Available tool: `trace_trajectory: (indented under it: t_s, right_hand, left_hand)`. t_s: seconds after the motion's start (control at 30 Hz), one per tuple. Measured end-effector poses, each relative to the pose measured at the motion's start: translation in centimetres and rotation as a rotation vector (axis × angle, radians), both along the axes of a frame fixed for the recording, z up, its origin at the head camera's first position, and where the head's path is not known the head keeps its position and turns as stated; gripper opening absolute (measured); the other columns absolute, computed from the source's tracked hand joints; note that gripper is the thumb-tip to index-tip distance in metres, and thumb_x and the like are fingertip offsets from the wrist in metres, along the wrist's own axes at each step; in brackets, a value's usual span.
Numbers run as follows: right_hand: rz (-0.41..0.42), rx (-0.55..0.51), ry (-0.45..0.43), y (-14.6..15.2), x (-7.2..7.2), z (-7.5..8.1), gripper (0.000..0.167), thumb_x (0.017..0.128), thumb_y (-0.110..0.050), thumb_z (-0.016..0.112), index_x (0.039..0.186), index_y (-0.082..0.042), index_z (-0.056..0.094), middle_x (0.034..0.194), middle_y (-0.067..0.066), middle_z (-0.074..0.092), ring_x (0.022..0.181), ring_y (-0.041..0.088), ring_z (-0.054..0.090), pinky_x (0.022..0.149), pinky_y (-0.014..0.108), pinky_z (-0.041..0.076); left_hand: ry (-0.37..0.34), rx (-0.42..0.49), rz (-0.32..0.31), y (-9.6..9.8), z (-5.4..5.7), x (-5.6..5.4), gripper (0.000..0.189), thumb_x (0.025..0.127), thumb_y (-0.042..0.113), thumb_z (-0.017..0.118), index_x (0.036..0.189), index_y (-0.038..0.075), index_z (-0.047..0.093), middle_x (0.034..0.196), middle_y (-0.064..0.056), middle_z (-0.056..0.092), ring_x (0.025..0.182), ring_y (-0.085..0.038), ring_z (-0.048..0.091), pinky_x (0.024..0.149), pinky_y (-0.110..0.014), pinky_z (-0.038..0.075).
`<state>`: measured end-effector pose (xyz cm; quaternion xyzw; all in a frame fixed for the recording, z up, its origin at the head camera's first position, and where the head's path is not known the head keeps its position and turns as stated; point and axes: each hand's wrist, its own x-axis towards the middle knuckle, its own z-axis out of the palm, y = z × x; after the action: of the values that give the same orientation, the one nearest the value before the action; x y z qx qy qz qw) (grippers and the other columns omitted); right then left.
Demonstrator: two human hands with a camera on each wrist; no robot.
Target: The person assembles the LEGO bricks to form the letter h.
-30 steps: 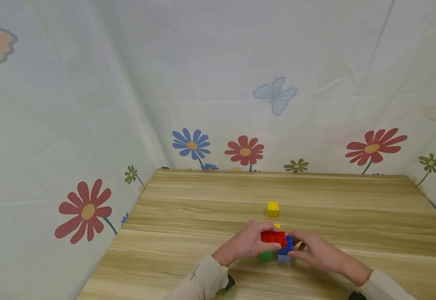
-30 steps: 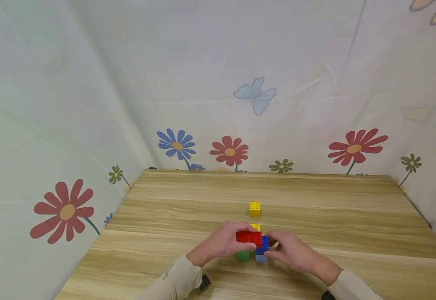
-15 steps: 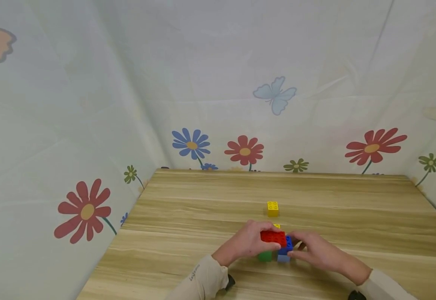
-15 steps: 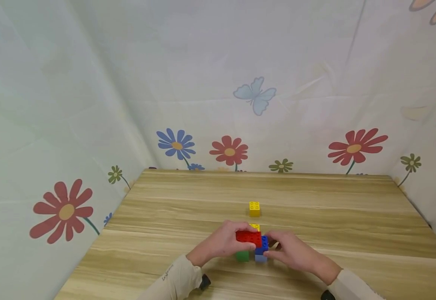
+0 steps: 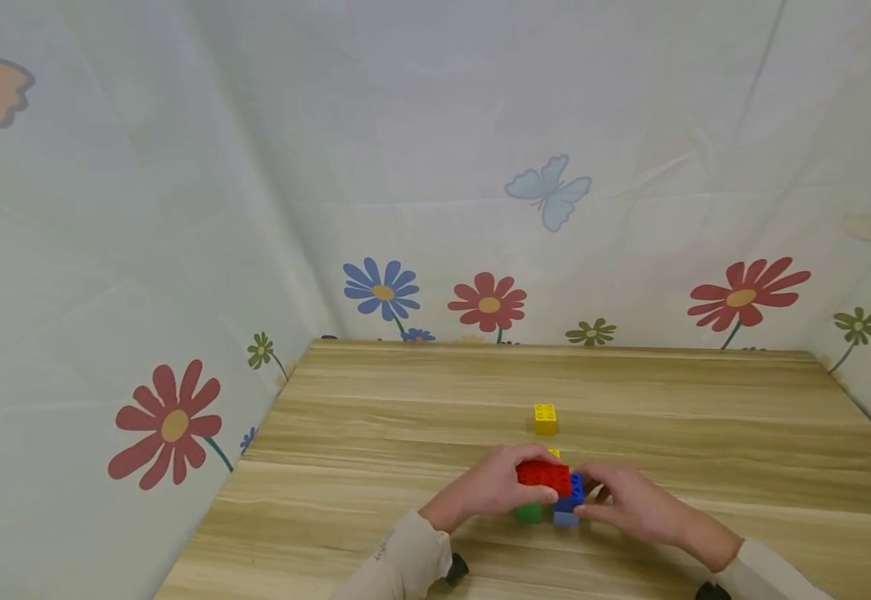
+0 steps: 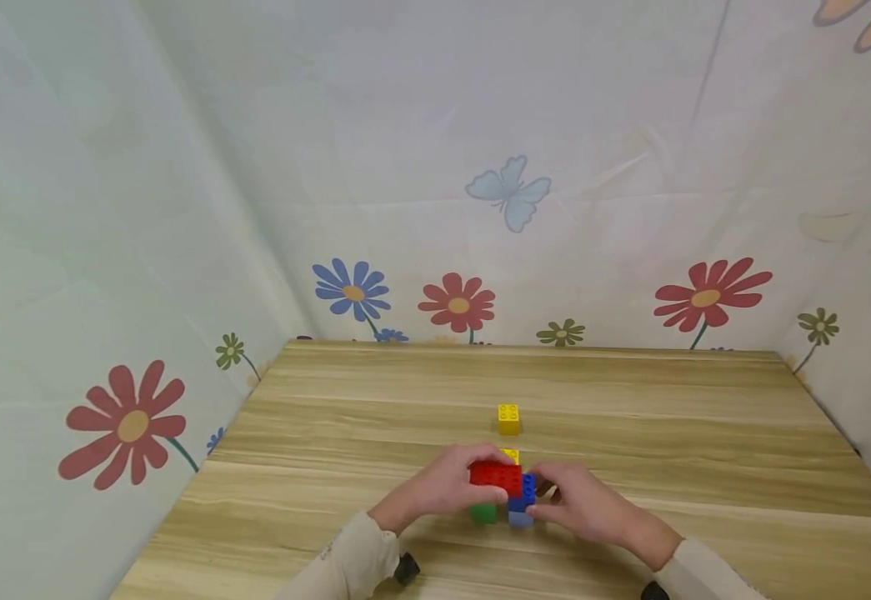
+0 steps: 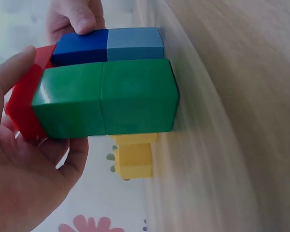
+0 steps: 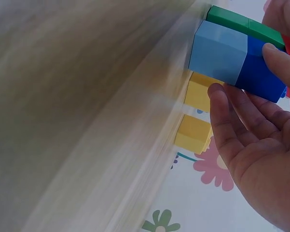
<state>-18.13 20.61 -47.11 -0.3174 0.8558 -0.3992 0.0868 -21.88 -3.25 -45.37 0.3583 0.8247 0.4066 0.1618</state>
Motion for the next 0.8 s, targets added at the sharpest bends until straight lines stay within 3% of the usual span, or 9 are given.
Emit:
trace_trajectory:
  t_s: [0.1,0.3,0.63,0.8]
  right_hand:
    - [-0.006,0.001,-0.016,0.0,-0.1,-0.1,0.034,0.089,-0.034,0.065,0.114,-0.013,0.06,0.1,-0.01,0.063,0.087,0.009,0.059,0.072,0.025,0.052]
    - [-0.016,0.002,-0.032,0.0,-0.1,-0.3,0.034,0.089,-0.034,0.066,0.115,-0.013,0.06,0.101,-0.01,0.063,0.088,0.009,0.059,0.072,0.026,0.052]
    - [-0.006,0.049,0.037,0.1,-0.3,0.1,0.032,0.086,-0.019,0.07,0.116,-0.012,0.06,0.103,-0.007,0.064,0.091,0.01,0.059,0.072,0.028,0.052]
    - [-0.065,0.103,0.051,0.2,-1.0,0.7,0.032,0.089,-0.023,0.068,0.116,-0.01,0.06,0.108,-0.001,0.063,0.092,0.013,0.058,0.074,0.029,0.051]
  left_hand:
    - [-0.048,0.033,-0.003,-0.6,-0.4,-0.2,0.034,0.086,0.032,0.071,0.117,0.023,0.062,0.106,0.013,0.06,0.089,-0.004,0.054,0.076,-0.021,0.047]
    - [-0.071,0.07,-0.001,-1.9,-0.9,-0.4,0.037,0.085,0.029,0.072,0.119,0.019,0.062,0.107,0.014,0.062,0.092,-0.003,0.057,0.082,-0.023,0.047]
    - [-0.098,0.092,0.007,-3.0,-1.3,-0.4,0.036,0.084,0.028,0.073,0.118,0.018,0.064,0.106,0.016,0.063,0.094,-0.003,0.058,0.081,-0.024,0.048]
    - [-0.106,0.094,0.017,-3.3,-1.4,-0.4,0.037,0.084,0.028,0.074,0.118,0.018,0.064,0.104,0.016,0.064,0.092,-0.004,0.059,0.081,-0.024,0.048]
